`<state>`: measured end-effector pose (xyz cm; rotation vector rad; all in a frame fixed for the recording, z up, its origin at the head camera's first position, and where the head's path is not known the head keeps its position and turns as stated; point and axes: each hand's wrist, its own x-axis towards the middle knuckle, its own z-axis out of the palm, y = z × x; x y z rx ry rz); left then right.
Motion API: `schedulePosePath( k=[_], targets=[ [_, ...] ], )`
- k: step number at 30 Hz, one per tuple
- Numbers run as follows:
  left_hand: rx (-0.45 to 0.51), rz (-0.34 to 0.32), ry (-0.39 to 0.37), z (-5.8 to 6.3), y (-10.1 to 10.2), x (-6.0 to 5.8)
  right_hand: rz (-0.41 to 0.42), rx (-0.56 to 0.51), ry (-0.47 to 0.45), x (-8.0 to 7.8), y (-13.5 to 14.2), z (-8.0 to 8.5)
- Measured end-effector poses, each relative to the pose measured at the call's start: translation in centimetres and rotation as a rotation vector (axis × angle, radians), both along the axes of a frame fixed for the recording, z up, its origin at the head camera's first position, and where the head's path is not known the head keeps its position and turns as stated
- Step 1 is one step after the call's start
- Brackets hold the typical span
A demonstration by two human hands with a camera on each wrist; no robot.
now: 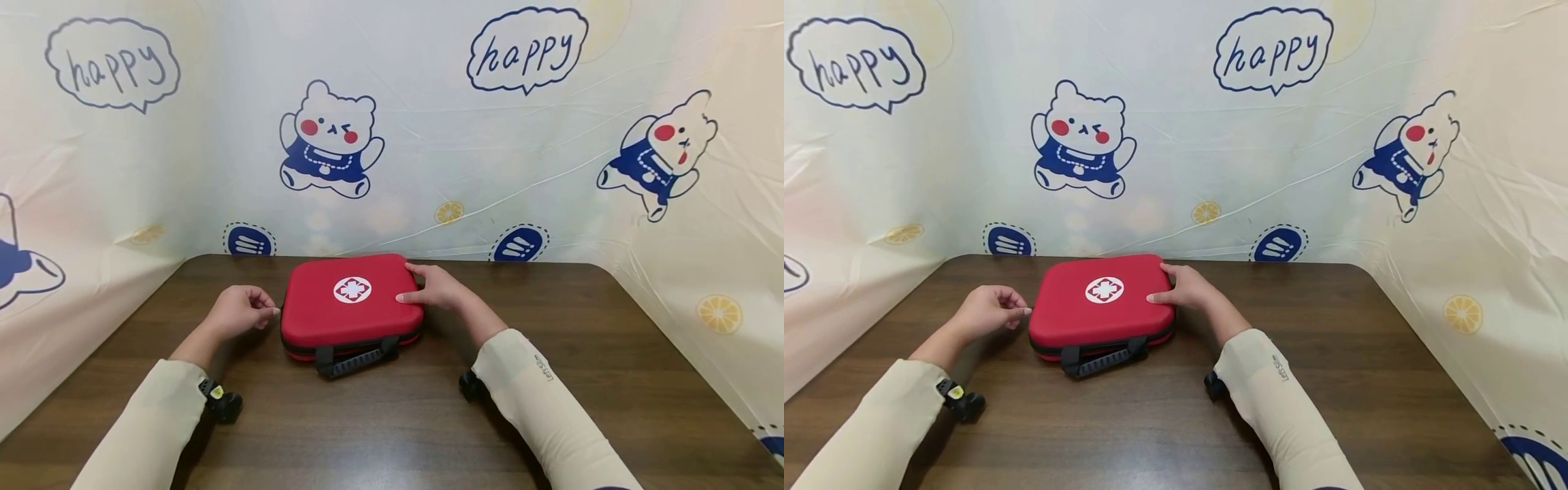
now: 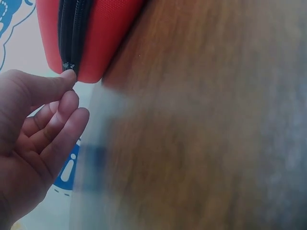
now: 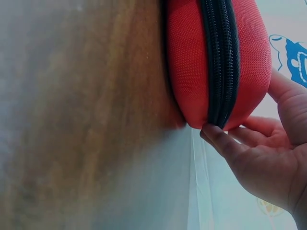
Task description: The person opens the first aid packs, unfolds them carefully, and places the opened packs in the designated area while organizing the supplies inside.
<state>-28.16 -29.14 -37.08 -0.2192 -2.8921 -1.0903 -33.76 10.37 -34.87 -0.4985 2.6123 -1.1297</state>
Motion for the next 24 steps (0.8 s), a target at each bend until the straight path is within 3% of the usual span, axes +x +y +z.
schedulePosePath(
  k=[10,16,21,24],
  targets=[
    [-0.001,0.031,-0.003,0.0,0.2,-1.4,0.041,-0.029,-0.017,-0.4,0.6,0.3],
    [0.057,0.034,-0.03,-0.1,0.4,-1.8,0.035,-0.017,-0.017,-0.3,0.5,0.5],
    [0.082,0.021,-0.057,0.0,0.6,-1.4,-0.008,0.019,0.041,-0.1,0.3,0.3],
    [0.076,0.024,-0.053,0.0,0.5,-1.2,-0.077,0.064,0.108,0.5,-0.1,0.3]
  ],
)
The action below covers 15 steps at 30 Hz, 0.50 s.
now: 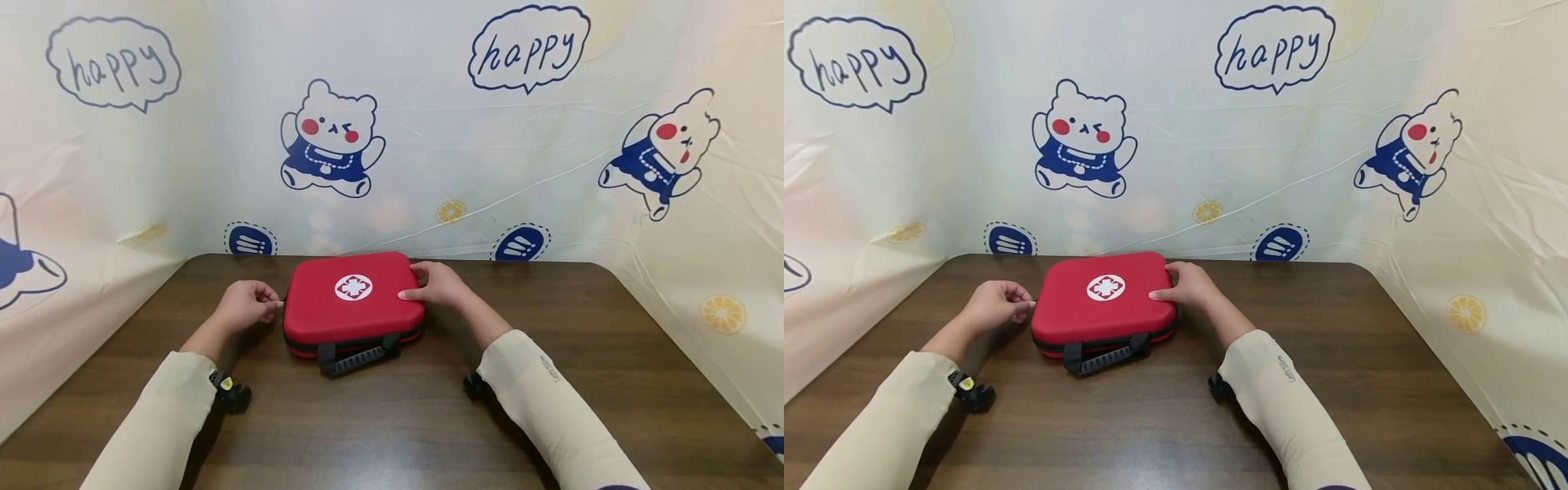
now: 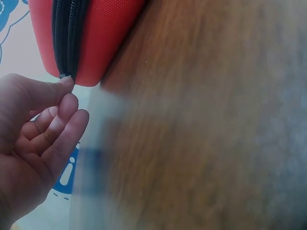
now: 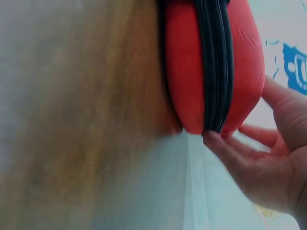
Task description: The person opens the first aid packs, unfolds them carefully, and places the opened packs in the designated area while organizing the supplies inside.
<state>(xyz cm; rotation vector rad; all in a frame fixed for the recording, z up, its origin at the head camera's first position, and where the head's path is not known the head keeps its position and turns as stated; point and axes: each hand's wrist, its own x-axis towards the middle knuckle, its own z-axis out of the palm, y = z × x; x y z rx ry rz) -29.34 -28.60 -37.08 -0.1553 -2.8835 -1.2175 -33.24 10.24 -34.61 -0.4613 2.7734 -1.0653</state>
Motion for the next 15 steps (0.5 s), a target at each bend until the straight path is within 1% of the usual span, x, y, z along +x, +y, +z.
schedulePosePath(
  k=[3,5,6,8,11,13,15],
  targets=[
    [-0.002,0.003,0.005,0.0,-0.1,0.2,-0.048,0.051,0.06,1.0,-0.3,0.2],
    [0.005,0.003,0.003,-0.1,-0.1,0.3,-0.054,0.062,0.069,1.7,-0.2,0.3],
    [0.008,0.002,0.003,-0.1,-0.1,0.3,-0.043,0.055,0.063,2.1,-0.1,0.5],
    [0.012,0.001,-0.001,-0.2,0.0,0.4,-0.015,0.022,0.019,2.7,0.2,0.6],
    [0.016,-0.002,-0.006,-0.1,-0.1,0.4,0.027,-0.036,-0.076,3.3,0.6,0.8],
    [0.017,-0.009,-0.012,0.1,-0.1,0.5,0.051,-0.064,-0.124,3.4,0.8,0.8],
    [0.014,-0.019,-0.018,0.2,-0.2,0.7,0.068,-0.078,-0.144,3.2,0.9,0.8]
  ],
)
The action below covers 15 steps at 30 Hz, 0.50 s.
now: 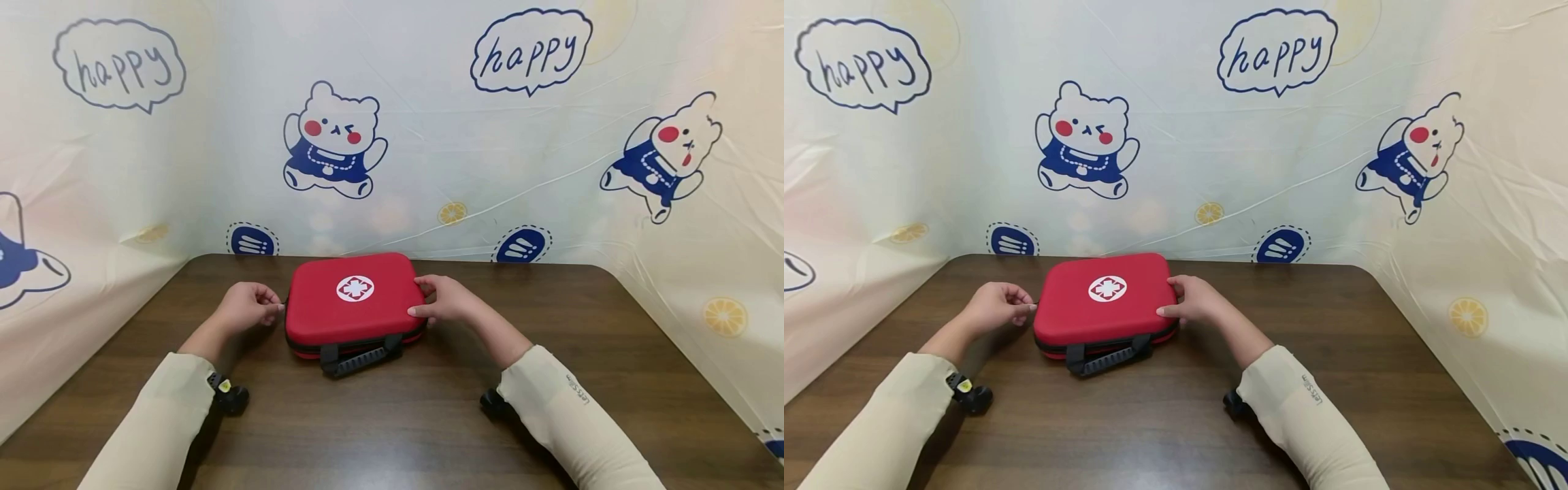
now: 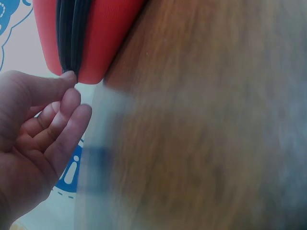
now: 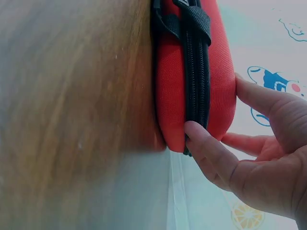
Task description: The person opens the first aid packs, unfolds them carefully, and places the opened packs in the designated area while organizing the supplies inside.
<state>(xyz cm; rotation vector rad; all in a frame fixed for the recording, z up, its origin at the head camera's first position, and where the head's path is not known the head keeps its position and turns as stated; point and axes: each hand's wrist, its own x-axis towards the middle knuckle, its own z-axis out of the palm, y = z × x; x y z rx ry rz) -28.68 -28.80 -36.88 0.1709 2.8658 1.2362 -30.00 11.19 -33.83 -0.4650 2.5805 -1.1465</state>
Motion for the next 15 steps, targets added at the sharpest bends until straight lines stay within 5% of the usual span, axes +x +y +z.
schedulePosePath(
  k=[15],
  targets=[
    [0.044,-0.144,-0.091,0.4,0.3,2.5,-0.156,-0.014,0.063,-0.9,1.5,0.0]
  ],
)
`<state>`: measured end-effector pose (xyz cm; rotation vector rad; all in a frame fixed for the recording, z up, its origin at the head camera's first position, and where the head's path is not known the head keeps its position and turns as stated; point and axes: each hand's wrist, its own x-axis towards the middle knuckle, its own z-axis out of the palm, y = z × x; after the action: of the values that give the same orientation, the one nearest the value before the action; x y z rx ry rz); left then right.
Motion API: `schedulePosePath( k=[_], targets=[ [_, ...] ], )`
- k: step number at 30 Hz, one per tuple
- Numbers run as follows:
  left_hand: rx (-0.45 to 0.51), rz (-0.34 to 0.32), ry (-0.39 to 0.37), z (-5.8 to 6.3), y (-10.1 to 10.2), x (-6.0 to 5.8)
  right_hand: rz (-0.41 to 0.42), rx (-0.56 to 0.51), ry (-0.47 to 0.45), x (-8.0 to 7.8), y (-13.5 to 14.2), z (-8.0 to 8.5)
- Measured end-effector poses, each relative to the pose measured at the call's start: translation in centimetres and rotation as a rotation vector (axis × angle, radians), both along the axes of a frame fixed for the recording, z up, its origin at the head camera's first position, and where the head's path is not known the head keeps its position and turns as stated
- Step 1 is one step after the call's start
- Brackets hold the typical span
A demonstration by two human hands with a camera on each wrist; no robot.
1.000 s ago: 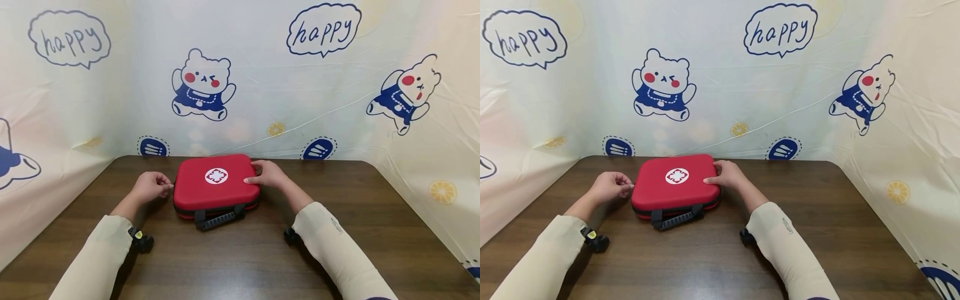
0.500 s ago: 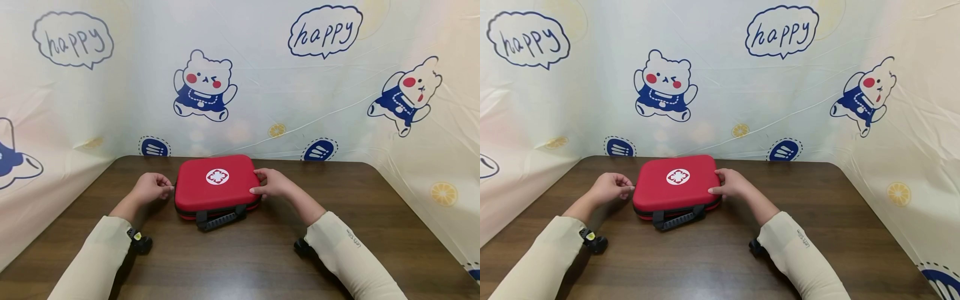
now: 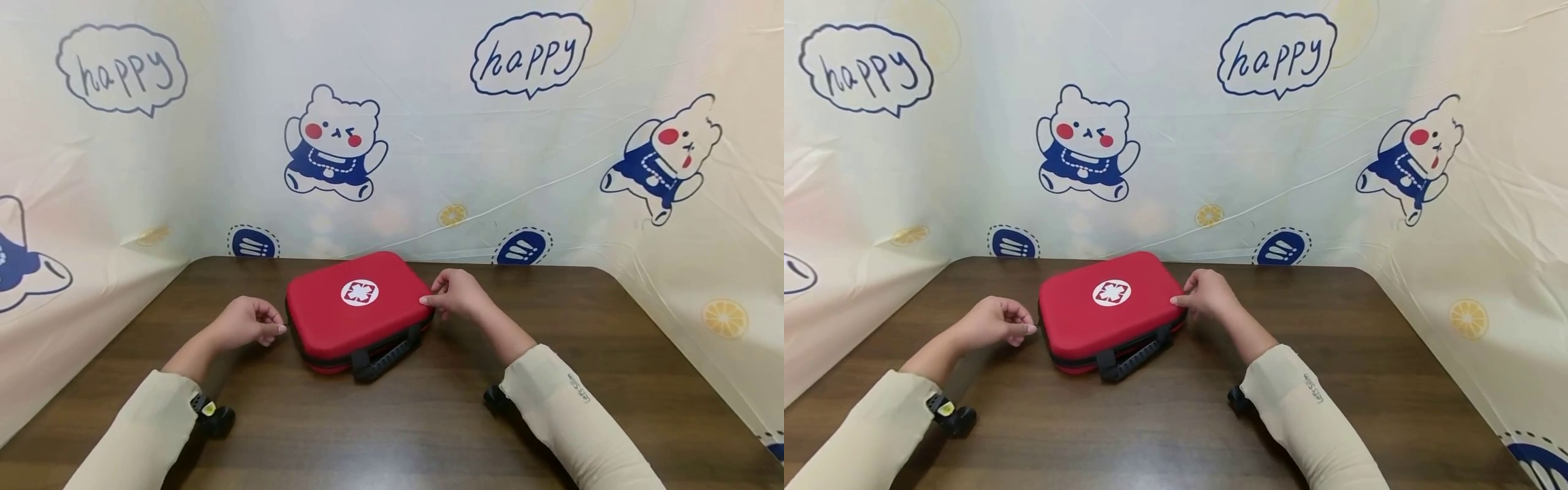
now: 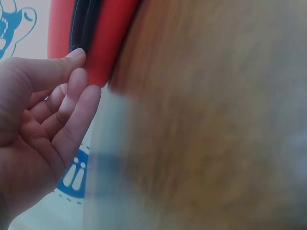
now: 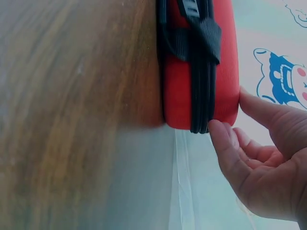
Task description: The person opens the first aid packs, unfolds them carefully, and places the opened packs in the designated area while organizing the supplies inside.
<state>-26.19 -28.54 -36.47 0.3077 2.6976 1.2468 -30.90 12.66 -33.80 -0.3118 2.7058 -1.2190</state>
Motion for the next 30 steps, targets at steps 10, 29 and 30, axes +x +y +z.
schedulePosePath(
  k=[10,29,30],
  targets=[
    [0.028,-0.113,0.0,0.2,1.5,1.8,-0.032,0.08,0.153,0.0,0.1,-0.1],
    [0.017,-0.229,0.02,0.3,5.0,4.1,0.17,0.09,0.158,-0.2,-0.5,-1.2],
    [0.015,-0.229,0.022,0.3,5.1,4.2,0.174,0.098,0.167,-0.2,-0.6,-1.2]
  ],
)
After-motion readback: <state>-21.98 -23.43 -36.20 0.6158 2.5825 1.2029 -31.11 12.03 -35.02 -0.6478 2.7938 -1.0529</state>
